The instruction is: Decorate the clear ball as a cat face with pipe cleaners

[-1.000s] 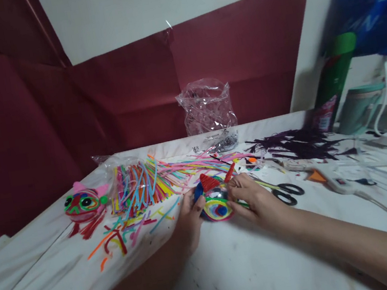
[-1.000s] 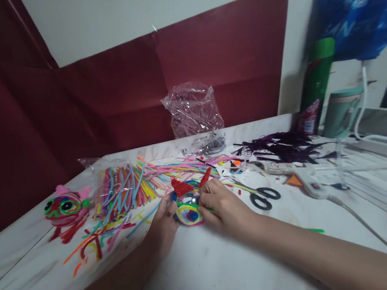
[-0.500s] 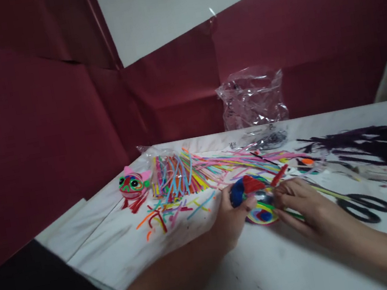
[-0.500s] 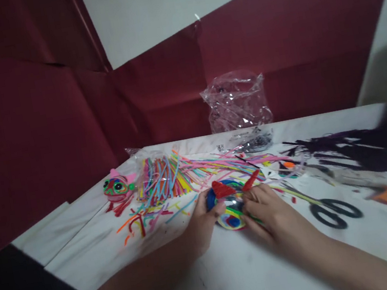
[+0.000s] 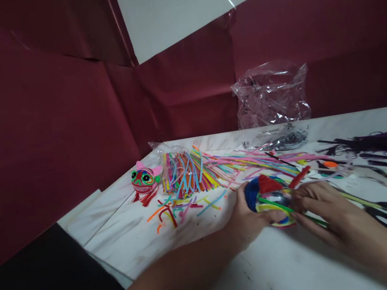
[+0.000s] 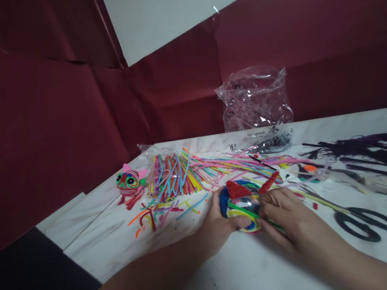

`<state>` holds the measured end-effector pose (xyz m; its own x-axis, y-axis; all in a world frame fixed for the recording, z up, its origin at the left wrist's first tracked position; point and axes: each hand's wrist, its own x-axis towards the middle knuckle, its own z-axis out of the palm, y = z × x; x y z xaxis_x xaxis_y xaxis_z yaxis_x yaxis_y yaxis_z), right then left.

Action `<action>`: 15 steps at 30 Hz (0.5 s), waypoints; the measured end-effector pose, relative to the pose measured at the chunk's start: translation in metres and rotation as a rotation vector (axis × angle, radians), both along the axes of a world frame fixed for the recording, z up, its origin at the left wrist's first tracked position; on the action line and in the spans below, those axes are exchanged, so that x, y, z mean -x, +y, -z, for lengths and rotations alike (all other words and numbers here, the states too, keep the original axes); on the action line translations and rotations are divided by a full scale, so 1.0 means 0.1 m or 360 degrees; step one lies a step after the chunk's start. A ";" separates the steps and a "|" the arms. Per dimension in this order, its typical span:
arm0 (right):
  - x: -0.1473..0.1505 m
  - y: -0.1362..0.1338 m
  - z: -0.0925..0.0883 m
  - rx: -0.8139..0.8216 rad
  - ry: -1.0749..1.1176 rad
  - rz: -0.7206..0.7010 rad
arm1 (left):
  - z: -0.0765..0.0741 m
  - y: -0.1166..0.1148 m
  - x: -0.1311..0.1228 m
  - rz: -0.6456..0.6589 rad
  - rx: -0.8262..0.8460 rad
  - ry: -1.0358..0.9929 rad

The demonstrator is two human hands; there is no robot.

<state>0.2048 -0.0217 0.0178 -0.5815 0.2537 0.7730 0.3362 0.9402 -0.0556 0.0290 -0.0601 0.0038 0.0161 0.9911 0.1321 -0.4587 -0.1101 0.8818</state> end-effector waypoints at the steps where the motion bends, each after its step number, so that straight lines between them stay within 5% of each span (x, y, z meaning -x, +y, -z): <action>1: 0.00 0.00 0.00 0.0002 -0.0005 0.0003 | 0.00 0.00 0.00 -0.0011 -0.0005 0.0004; 11: -0.05 0.01 -0.12 0.0098 0.0038 -0.0058 | 0.06 0.10 0.04 -0.0200 0.0033 -0.0014; 15: -0.18 0.10 -0.29 0.0296 -0.0282 -0.0078 | 0.07 0.20 0.13 -0.0585 0.0111 0.0119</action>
